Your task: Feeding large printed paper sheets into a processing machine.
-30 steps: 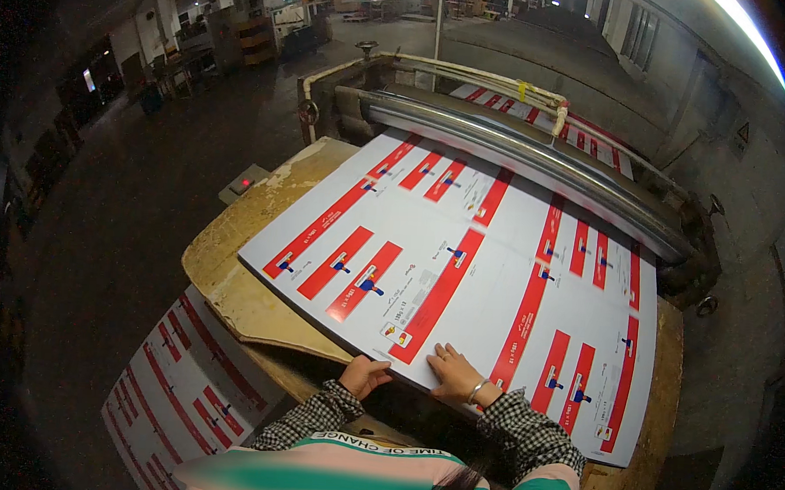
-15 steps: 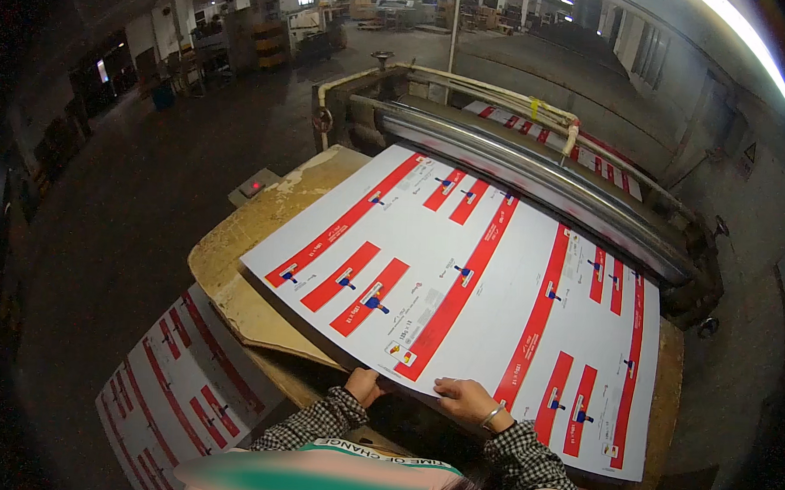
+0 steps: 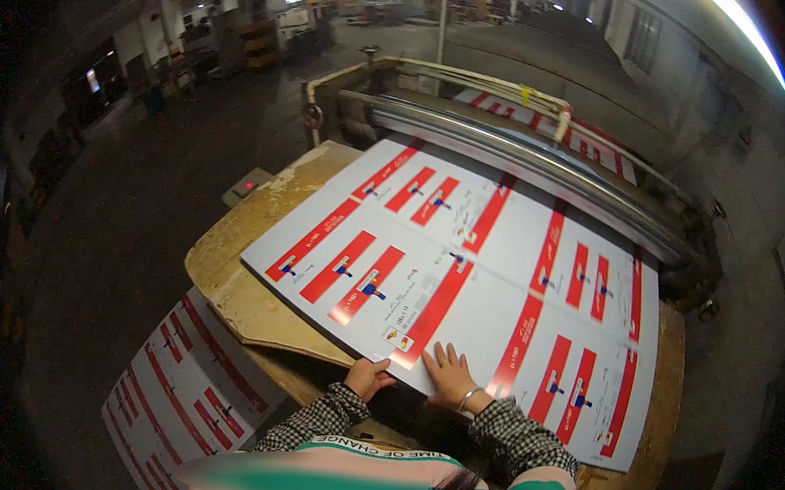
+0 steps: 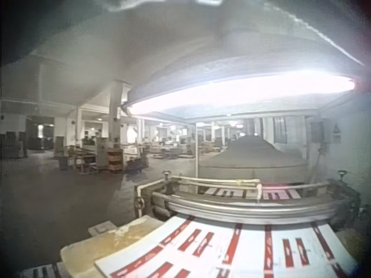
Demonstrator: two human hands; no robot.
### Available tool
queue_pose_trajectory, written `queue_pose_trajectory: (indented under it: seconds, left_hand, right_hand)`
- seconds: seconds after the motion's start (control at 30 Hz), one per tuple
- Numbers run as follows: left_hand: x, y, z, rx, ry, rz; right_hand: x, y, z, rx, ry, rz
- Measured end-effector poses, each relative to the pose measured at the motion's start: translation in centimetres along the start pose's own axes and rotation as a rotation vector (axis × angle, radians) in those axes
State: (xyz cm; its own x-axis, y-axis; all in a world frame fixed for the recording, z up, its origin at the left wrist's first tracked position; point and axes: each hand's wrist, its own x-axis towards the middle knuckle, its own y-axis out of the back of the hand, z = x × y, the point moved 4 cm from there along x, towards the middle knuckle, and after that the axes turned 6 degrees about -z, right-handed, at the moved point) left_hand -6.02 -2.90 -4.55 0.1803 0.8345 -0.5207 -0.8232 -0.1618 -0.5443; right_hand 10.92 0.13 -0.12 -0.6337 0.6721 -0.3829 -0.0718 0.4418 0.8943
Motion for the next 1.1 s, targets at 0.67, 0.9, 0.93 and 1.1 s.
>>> queue_pose_trajectory:
  seconds: [0.67, 0.9, 0.93, 1.1]
  left_hand:
    - [0.9, 1.1, 0.5, -0.054, -0.086, 0.030]
    - [0.4, 1.3, 1.1, -0.063, -0.048, -0.046]
    - [0.5, 1.0, 1.3, -0.073, -0.018, -0.038]
    - [0.5, 1.7, 1.3, -0.014, -0.033, -0.028]
  right_hand:
    - [-1.7, 1.6, 1.1, 0.503, 0.125, 0.122]
    - [3.2, 1.8, 6.7, 0.445, -0.210, 0.299]
    - [3.0, 0.9, 5.1, 0.463, -0.194, 0.258]
    - [1.1, 0.9, -0.6, 0.160, -0.020, 0.041]
